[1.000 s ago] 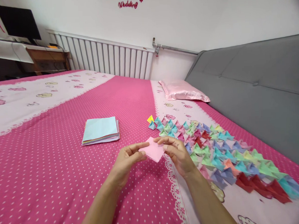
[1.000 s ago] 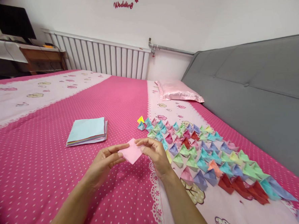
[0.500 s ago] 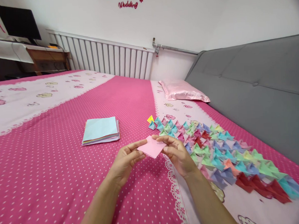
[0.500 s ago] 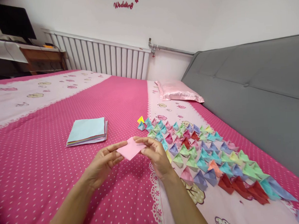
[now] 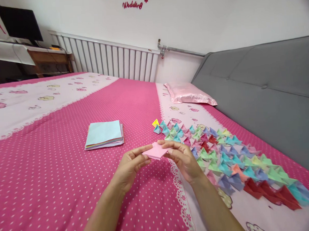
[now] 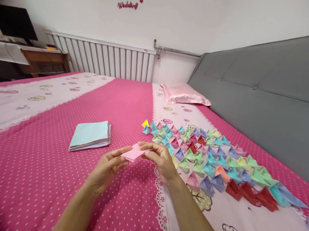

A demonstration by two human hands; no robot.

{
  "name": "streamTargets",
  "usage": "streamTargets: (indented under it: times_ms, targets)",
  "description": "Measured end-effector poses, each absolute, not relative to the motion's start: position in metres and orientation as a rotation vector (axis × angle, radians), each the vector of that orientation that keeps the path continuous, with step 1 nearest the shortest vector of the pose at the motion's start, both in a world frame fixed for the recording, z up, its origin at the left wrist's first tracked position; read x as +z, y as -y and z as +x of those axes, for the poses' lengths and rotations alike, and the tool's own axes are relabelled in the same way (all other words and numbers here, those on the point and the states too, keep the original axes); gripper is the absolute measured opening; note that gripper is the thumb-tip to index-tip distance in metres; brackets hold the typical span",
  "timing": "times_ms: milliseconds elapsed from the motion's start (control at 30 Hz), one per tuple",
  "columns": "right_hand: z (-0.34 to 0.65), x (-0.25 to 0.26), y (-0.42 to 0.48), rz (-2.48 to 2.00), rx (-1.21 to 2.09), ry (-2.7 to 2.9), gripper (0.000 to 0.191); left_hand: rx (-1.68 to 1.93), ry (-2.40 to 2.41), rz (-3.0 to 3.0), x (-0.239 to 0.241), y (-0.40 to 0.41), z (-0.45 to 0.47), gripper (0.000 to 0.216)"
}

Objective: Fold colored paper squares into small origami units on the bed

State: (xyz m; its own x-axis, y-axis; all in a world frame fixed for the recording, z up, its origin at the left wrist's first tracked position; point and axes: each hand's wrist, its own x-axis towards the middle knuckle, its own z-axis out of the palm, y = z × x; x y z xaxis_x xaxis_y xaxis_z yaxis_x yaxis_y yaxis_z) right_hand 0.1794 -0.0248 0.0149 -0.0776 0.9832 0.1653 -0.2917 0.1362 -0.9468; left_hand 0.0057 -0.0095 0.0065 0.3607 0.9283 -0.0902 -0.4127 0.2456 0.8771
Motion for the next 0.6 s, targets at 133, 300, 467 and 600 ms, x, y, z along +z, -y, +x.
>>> streamTargets:
  times_ms: [133, 300, 467, 600]
  targets:
    - [0.1793, 0.0145, 0.0248, -0.834, 1.295, 1.121, 0.011, 1.019, -0.713, 0.912, 0.0057, 0.0078, 0.0057, 0.033]
    - [0.1784, 0.0157, 0.025, -0.851, 1.285, 1.117, 0.012, 1.015, -0.703, 0.917, 0.0058, 0.0084, 0.0052, 0.035]
    - [0.1764, 0.0181, 0.0256, -0.871, 1.283, 1.085, 0.011, 1.015, -0.705, 0.919, 0.0075, 0.0101, 0.0058, 0.035]
    - [0.1767, 0.0179, 0.0253, -0.86, 1.285, 1.094, 0.011, 1.009, -0.711, 0.92, 0.0074, 0.0094, 0.0056, 0.036]
